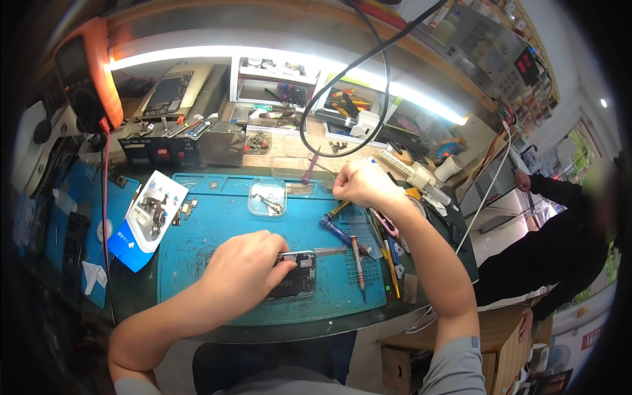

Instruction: The person disassembles a smartphone on a workbench, using a screwdriver and tweezers to remove screws and small internal components. They place removed parts into a small plastic container and continue to manipulate the phone's internal assembly.

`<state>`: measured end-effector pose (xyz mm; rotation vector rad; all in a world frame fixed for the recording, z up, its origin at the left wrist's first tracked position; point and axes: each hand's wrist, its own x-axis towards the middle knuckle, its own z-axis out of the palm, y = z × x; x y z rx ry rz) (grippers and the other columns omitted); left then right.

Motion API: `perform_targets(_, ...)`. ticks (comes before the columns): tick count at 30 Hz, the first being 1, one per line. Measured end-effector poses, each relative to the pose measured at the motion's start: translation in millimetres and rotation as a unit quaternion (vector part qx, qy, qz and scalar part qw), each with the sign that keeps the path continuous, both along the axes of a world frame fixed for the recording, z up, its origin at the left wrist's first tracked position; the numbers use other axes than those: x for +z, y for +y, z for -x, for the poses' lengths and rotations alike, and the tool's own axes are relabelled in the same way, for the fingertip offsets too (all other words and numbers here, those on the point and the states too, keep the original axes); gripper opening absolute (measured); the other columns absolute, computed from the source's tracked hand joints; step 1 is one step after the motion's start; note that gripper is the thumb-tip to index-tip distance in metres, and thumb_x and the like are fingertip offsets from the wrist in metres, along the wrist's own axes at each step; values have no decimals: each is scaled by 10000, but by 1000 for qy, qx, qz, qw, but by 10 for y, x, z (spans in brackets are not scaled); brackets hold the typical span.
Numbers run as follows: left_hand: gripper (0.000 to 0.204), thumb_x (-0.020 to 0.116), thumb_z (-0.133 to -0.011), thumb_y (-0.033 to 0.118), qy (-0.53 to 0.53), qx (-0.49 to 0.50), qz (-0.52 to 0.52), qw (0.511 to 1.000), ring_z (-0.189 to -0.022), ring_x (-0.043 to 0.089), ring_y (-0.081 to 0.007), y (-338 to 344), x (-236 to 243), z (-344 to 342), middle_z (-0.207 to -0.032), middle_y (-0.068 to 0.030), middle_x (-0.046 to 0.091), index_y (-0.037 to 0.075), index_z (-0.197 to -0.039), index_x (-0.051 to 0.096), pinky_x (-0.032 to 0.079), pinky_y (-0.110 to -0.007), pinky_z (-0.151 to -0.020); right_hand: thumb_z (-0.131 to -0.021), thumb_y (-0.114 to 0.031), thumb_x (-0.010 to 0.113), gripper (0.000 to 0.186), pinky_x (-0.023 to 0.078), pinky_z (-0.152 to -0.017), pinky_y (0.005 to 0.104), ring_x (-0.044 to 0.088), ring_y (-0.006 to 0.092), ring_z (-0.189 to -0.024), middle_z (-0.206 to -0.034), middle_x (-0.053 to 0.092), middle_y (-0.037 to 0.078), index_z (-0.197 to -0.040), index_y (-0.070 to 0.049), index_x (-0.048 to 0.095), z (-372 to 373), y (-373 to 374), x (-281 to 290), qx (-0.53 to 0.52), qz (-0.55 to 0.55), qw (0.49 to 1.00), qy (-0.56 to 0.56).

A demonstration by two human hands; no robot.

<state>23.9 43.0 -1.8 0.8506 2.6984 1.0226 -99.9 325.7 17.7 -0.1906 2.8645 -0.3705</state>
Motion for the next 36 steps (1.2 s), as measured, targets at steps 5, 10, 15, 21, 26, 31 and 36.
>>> perform_targets(5,215,803,-990,242,88,-2,-16,996,-882,712,-358,20,-55,-67,-964,-126,752,41,-1024,736,561,-463,-835,-918,-99,723,81,605,-773,414,761,303,-787,-916,789,151,-934,-35,769,-174,301,-89,100,-16,976,194)
perform_targets(10,213,793,-994,236,129,-10,-4,992,-803,691,-324,-17,-12,-131,-858,-104,709,51,-990,686,524,-430,-751,-958,-76,757,154,565,-679,281,697,117,-727,-940,776,56,-1095,-26,807,-817,-80,104,79,206,946,237)
perform_targets(15,218,796,-987,235,145,-18,-7,989,-796,690,-304,10,-3,-130,-847,-95,707,56,-976,672,498,-418,-728,-1021,-52,796,186,605,-757,240,754,80,-866,-1006,796,50,-1197,7,783,-1185,-388,61,65,432,898,58)
perform_targets(21,215,796,-981,231,145,-17,5,989,-799,688,-306,-8,-10,-130,-843,-95,700,57,-973,671,496,-421,-729,-1012,-37,813,182,636,-807,269,797,127,-936,-1040,805,80,-1172,36,767,-1177,-456,-118,77,449,889,44)
perform_targets(26,219,797,-979,230,151,-17,-6,988,-798,685,-302,-2,-23,-121,-845,-93,697,56,-959,666,496,-421,-729,-998,-95,834,168,633,-783,284,807,120,-886,-985,832,85,-1130,-3,786,-1177,-445,-160,75,453,887,53)
perform_targets(31,219,803,-974,228,153,-18,-2,988,-797,685,-300,4,-5,-122,-845,-92,695,59,-951,665,497,-418,-728,-1002,-39,826,173,627,-812,262,786,113,-923,-1016,811,75,-1159,24,790,-1161,-431,-125,100,432,895,50)
perform_targets(36,228,815,-960,224,161,-13,-8,987,-781,677,-302,10,-17,-123,-836,-89,687,59,-939,659,495,-418,-721,-993,-70,833,171,629,-787,274,802,121,-894,-984,828,79,-1141,7,797,-1145,-434,-126,97,433,894,55)
